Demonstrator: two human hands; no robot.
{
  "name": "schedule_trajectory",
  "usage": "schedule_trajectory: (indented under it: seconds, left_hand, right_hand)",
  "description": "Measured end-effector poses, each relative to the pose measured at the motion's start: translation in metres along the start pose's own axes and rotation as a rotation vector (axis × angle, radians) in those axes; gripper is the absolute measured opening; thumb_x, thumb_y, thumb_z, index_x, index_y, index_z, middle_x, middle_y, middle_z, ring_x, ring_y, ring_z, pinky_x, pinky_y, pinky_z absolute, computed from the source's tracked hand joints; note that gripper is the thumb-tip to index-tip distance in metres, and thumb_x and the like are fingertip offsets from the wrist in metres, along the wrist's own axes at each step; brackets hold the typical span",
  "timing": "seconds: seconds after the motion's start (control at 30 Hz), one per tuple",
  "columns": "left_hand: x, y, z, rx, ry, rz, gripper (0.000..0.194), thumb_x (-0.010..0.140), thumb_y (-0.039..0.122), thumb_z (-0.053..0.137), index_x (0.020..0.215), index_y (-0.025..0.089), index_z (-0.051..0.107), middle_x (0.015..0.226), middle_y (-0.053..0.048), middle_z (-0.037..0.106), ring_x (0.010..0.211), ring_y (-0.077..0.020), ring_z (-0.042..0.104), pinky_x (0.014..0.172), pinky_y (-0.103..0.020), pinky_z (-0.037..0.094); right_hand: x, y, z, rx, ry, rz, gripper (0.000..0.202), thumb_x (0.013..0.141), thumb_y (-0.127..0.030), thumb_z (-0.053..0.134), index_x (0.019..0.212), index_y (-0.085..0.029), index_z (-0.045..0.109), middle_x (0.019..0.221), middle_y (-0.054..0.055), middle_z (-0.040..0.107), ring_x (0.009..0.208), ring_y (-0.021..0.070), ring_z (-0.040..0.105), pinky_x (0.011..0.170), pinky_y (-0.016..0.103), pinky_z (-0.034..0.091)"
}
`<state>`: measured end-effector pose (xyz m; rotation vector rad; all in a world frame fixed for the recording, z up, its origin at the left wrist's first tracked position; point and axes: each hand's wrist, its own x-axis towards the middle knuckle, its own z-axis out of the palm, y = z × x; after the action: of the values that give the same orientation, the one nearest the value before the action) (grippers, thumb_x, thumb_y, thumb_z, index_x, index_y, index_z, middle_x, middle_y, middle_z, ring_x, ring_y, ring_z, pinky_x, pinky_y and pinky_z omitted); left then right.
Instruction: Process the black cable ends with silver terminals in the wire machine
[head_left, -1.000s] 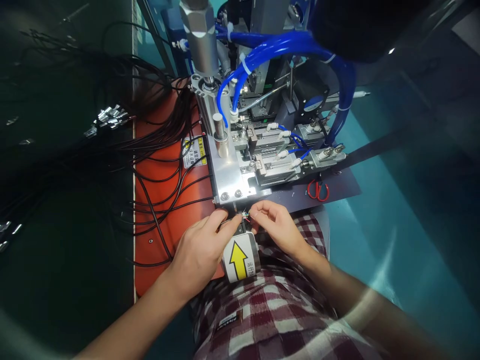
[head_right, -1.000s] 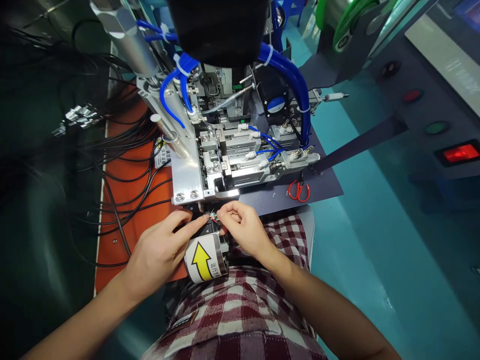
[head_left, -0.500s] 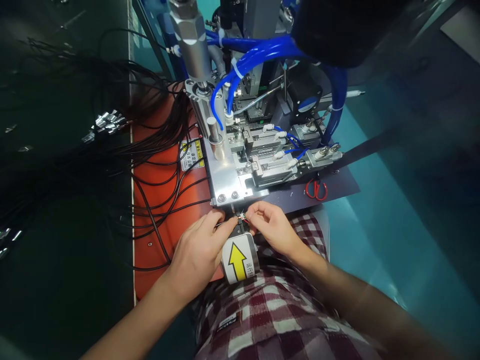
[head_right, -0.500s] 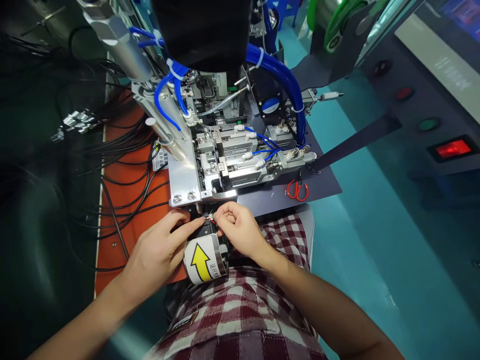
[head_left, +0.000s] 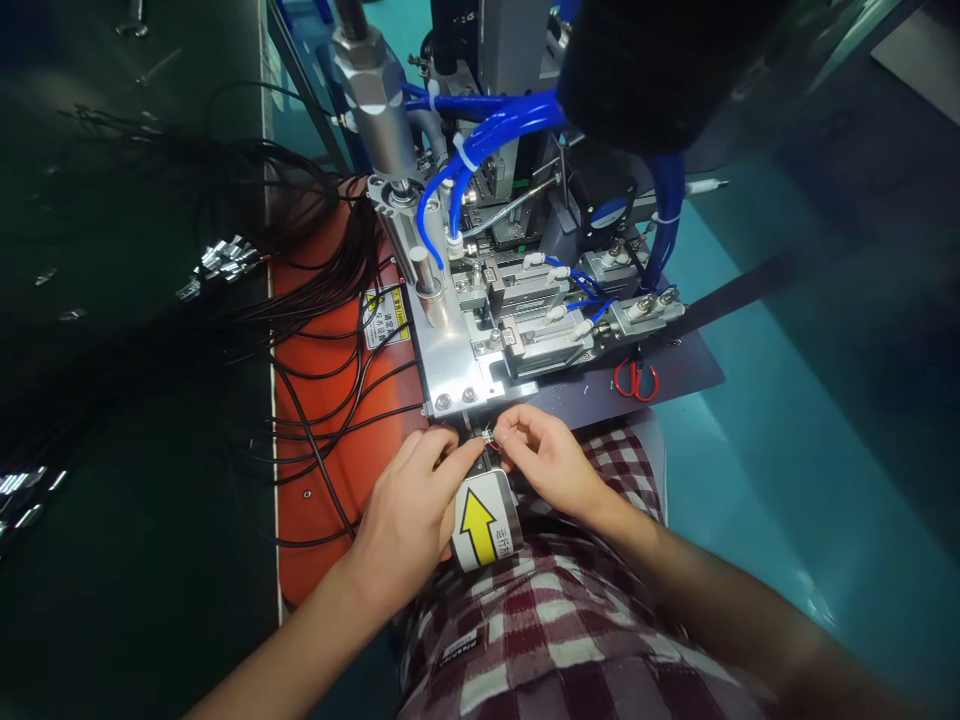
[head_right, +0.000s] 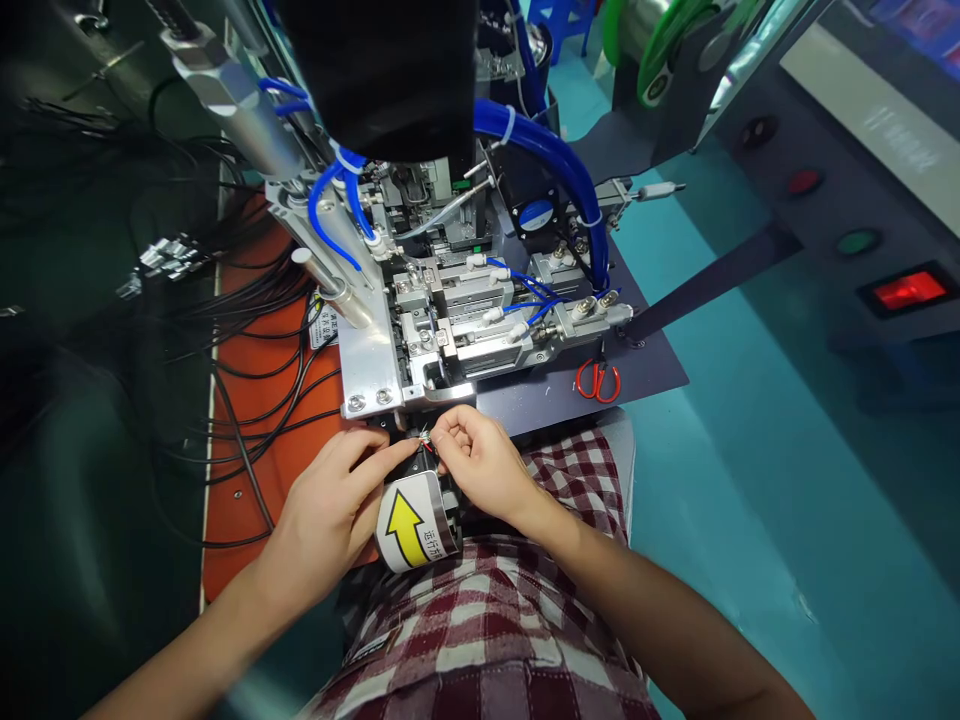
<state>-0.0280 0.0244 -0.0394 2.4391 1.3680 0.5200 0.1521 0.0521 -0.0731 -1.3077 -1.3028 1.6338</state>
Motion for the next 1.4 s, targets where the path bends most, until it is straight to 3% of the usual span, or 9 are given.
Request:
schedule_trajectory:
  seconds: [0.2,0.4,0.7,0.87,0.97,1.1,1.27,1.4]
  left_hand:
    - [0.000,0.000,0.001,-0.030,0.002,0.006,0.032,0.089,0.011,0.046,0.118,0.010,0.059,0.096,-0.010,0.056,0.086,-0.0209,0.052,0.071,-0.032,0.050]
    - [0.002,0.005,0.003,-0.018,0.011,-0.011,0.031,0.089,0.008,0.043,0.114,0.009,0.060,0.092,-0.010,0.058,0.081,-0.0198,0.052,0.069,-0.032,0.050]
    - [0.003,0.007,0.005,0.043,0.008,-0.001,0.031,0.089,0.009,0.039,0.113,0.009,0.060,0.090,-0.010,0.059,0.079,-0.0198,0.052,0.068,-0.032,0.050]
    - [0.003,0.006,0.005,0.048,0.019,-0.003,0.032,0.088,0.008,0.040,0.113,0.008,0.060,0.089,-0.010,0.059,0.079,-0.0201,0.053,0.068,-0.031,0.051]
    - [0.002,0.006,0.006,0.056,0.028,0.008,0.032,0.088,0.008,0.041,0.113,0.007,0.061,0.089,-0.010,0.060,0.078,-0.0203,0.052,0.066,-0.032,0.050]
    - [0.001,0.006,0.006,0.035,0.032,0.002,0.032,0.089,0.008,0.041,0.113,0.008,0.061,0.090,-0.010,0.059,0.078,-0.0196,0.053,0.067,-0.032,0.051]
    - [0.001,0.006,0.006,0.020,0.025,-0.003,0.031,0.090,0.010,0.040,0.114,0.011,0.060,0.090,-0.008,0.059,0.080,-0.0191,0.053,0.070,-0.031,0.051]
    - [0.001,0.006,0.006,0.014,0.023,-0.012,0.031,0.090,0.010,0.039,0.113,0.012,0.060,0.090,-0.008,0.059,0.081,-0.0191,0.053,0.071,-0.032,0.051]
  right_hand:
    - [-0.001,0.001,0.000,-0.081,0.029,-0.074,0.014,0.088,-0.029,0.052,0.077,-0.020,0.052,0.060,-0.003,0.053,0.054,0.0118,0.050,0.052,0.024,0.040]
    - [0.001,0.001,-0.004,0.024,-0.011,0.031,0.016,0.085,-0.034,0.057,0.079,-0.018,0.054,0.060,-0.003,0.054,0.053,0.0116,0.054,0.053,0.024,0.043]
    - [0.002,-0.003,0.009,0.066,0.150,0.008,0.020,0.078,-0.036,0.062,0.075,-0.017,0.058,0.060,-0.003,0.052,0.047,0.0081,0.040,0.043,0.022,0.032]
    - [-0.001,0.002,0.012,-0.058,0.213,-0.142,0.013,0.080,-0.030,0.059,0.074,-0.018,0.057,0.064,-0.002,0.052,0.054,0.0096,0.044,0.050,0.023,0.036]
    - [0.001,0.001,0.008,0.025,0.183,-0.023,0.013,0.078,-0.030,0.059,0.073,-0.018,0.056,0.060,-0.003,0.051,0.049,0.0087,0.042,0.047,0.022,0.034]
    - [0.004,-0.005,0.000,0.190,0.025,0.191,0.019,0.078,-0.033,0.059,0.071,-0.015,0.058,0.047,-0.007,0.045,0.042,0.0075,0.037,0.045,0.022,0.031]
    - [-0.009,-0.005,0.001,0.120,0.118,0.124,0.027,0.076,-0.043,0.065,0.074,-0.017,0.057,0.052,-0.006,0.048,0.043,0.0084,0.043,0.043,0.022,0.034]
    - [-0.018,-0.005,0.008,-0.021,0.142,0.086,0.022,0.080,-0.038,0.062,0.073,-0.018,0.057,0.055,-0.004,0.049,0.046,0.0096,0.044,0.044,0.023,0.035]
